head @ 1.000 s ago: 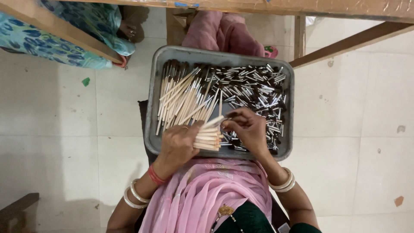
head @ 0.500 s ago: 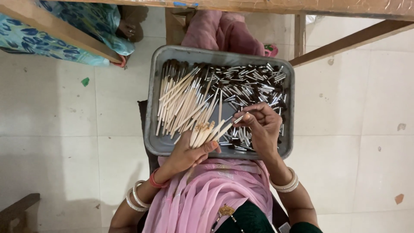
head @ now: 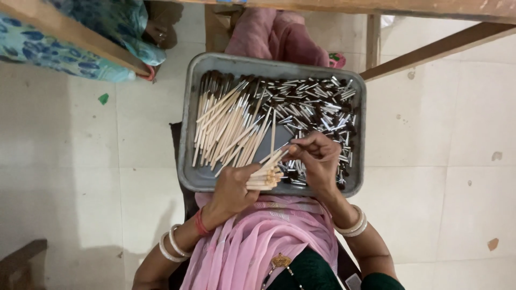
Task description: The person sits with a tray of wooden paintbrush handles and metal ferrules on their lap, sorting the parts and inserting handles into ferrules one at a time. They briefly carry a bundle of assembled brushes to a table and place it into a blue plastic crate, then continue assembling brushes on the tray.
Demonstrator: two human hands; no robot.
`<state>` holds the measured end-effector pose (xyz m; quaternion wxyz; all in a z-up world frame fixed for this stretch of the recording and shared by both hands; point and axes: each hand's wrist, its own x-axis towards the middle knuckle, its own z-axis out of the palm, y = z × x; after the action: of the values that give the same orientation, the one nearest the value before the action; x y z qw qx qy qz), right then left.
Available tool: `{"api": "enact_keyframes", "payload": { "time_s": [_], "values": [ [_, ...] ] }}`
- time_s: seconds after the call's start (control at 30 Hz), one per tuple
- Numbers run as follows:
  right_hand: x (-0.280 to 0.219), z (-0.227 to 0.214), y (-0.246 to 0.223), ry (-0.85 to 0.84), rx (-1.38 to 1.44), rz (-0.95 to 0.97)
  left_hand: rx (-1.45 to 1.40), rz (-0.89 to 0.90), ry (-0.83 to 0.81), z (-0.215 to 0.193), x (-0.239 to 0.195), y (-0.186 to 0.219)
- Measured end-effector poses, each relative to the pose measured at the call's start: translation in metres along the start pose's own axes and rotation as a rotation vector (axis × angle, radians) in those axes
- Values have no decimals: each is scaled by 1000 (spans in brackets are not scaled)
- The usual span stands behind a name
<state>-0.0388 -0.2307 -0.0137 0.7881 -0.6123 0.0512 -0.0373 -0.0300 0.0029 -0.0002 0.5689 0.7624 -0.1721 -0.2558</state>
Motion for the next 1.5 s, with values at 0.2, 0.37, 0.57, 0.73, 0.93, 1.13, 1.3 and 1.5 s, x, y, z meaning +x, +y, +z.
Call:
{"api": "enact_keyframes", "payload": {
  "time_s": [0.2,0.37,0.57,0.73,0.93,1.13,1.3,1.5],
  "values": [
    [12,21,-18,-33,-228,82,584,373,271,-24,5,0],
    [28,-5,-44,-190,-813,72,316,284,466,-30,16,6],
    [25,-59,-74,-10,-1124,-142,-830,-183,109,-4,22,-41],
    [12,-71,-72,-116,-1330,88,-611,-269,-141,-9,25,-23],
    [19,-54,-55,-38,-1396,412,-544,-359,-14,-8,24,-22],
    [18,-69,-37,-114,-1329,210,-597,-355,-20,-7,28,-27],
    [12,-47,-74,35,-1032,101,-671,-355,5,-12,24,-4],
    [5,-22,-57,77,-180,4,-509,-239,-97,-15,13,21]
  ]
}}
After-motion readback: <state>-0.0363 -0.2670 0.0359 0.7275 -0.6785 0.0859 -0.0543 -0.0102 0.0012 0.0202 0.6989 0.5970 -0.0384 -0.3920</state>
